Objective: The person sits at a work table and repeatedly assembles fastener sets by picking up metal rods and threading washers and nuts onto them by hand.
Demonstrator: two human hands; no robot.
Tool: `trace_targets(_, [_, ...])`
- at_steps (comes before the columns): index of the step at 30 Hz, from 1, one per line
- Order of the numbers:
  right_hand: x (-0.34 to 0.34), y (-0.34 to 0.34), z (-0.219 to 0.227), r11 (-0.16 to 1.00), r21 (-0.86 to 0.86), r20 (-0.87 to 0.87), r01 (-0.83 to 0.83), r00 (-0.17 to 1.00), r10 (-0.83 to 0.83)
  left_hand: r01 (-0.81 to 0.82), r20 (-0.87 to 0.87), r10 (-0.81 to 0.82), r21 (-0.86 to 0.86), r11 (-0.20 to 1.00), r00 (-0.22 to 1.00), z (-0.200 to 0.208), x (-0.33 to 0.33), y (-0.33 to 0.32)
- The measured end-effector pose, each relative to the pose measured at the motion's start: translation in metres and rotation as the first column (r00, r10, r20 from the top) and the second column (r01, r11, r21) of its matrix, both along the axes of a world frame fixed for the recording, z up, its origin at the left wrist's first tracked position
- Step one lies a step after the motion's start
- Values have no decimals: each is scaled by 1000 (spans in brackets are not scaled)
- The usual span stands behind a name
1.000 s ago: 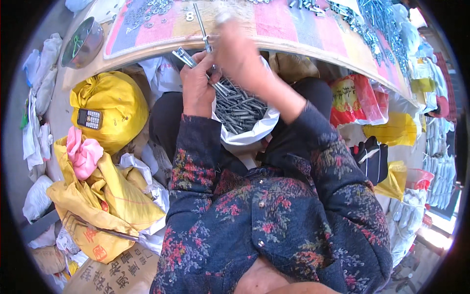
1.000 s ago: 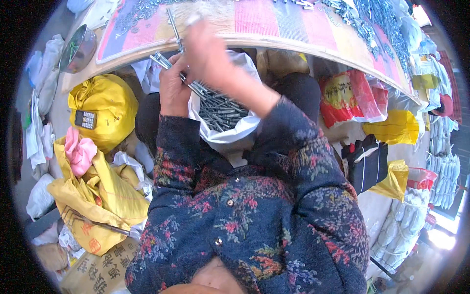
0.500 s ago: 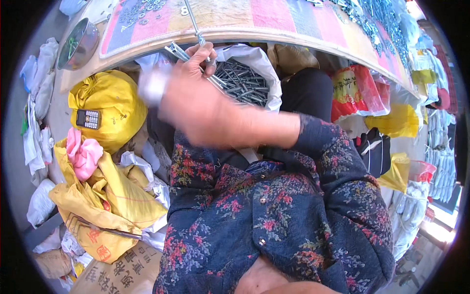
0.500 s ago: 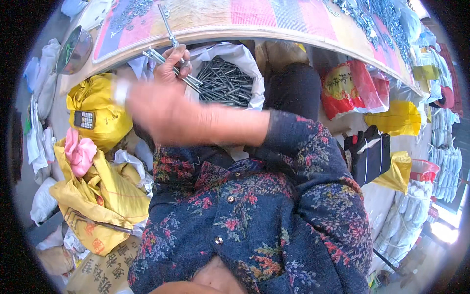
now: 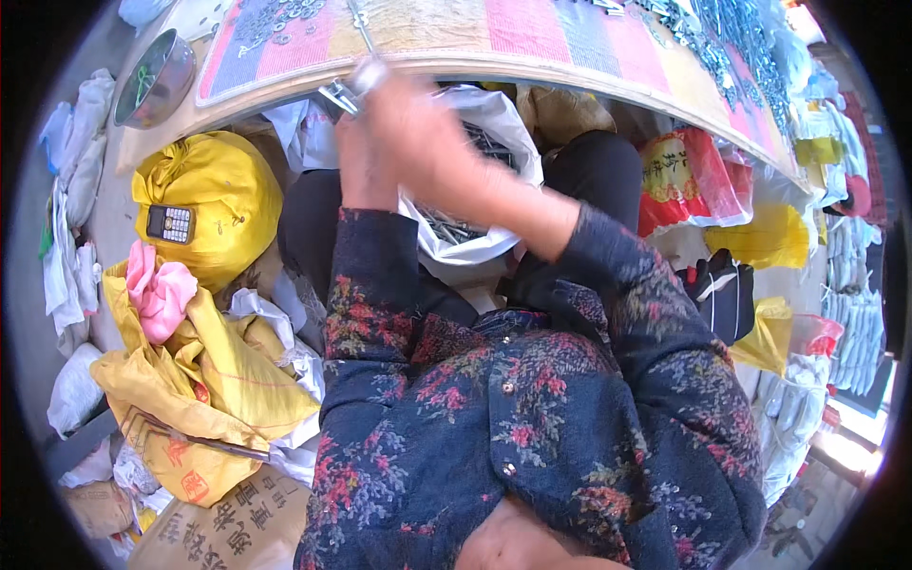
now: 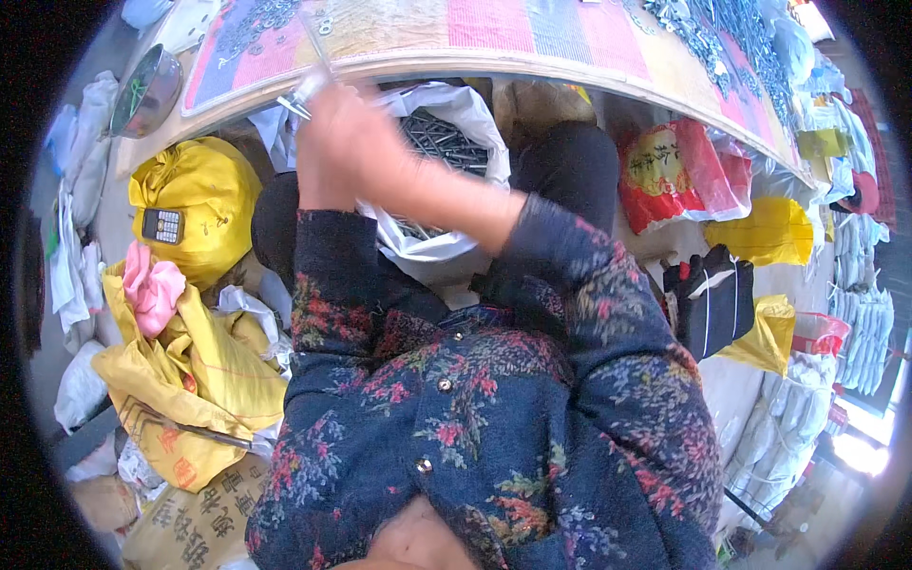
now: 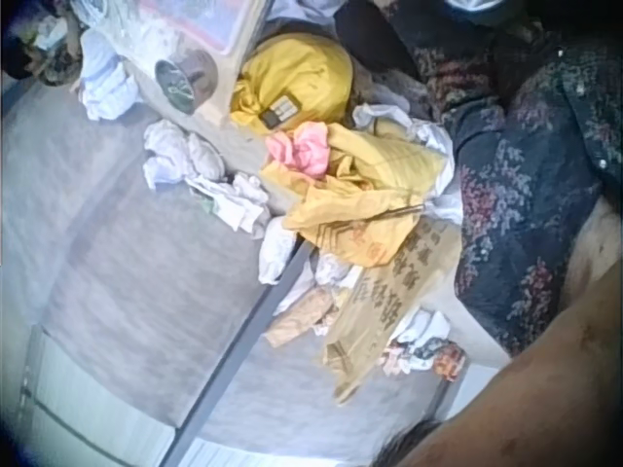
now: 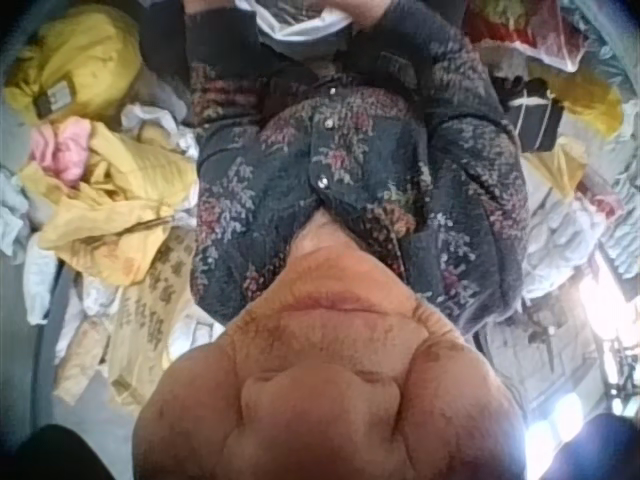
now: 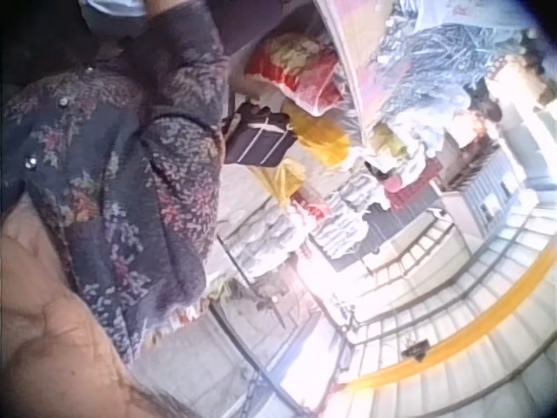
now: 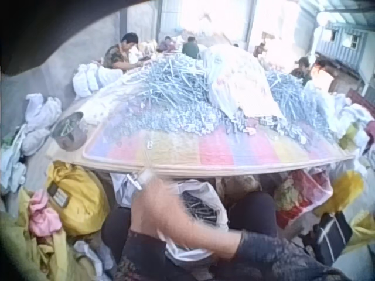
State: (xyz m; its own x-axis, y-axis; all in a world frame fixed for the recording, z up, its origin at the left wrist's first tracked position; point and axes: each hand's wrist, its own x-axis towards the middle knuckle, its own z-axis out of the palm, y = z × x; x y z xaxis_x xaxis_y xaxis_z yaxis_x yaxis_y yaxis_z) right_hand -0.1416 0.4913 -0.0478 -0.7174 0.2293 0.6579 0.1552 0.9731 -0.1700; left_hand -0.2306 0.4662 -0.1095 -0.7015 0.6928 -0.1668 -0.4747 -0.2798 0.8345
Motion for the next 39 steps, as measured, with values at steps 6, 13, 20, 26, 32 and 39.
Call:
trace_targets(6, [-17, 9, 7, 935, -315, 54, 165, 986, -156, 174, 74, -185, 134, 976, 980, 12, -9, -9])
trace_targets(13, [10, -24, 24, 931, -292, -339, -218, 934, 113, -172, -744, -184, -373, 912, 642, 27, 35, -20])
trace_targets(20, [32, 75, 0, 404, -875, -196, -268, 958, 212, 513, 136, -557, 259, 818, 819, 18, 5, -26])
trace_targets(26, [32, 39, -11, 698, -716, -152, -16, 979, -133, 325, -240, -354, -152, 933, 904, 33, 21, -24])
trace_targets(32, [12, 24, -33, 740, -664, -202, 109, 927, -318, 161, -508, -207, -133, 978, 836, 0, 16, -18])
trace_targets(39, [49, 37, -33, 708, -614, 325, 348, 929, -175, 294, -298, -370, -270, 917, 880, 40, 8, -39])
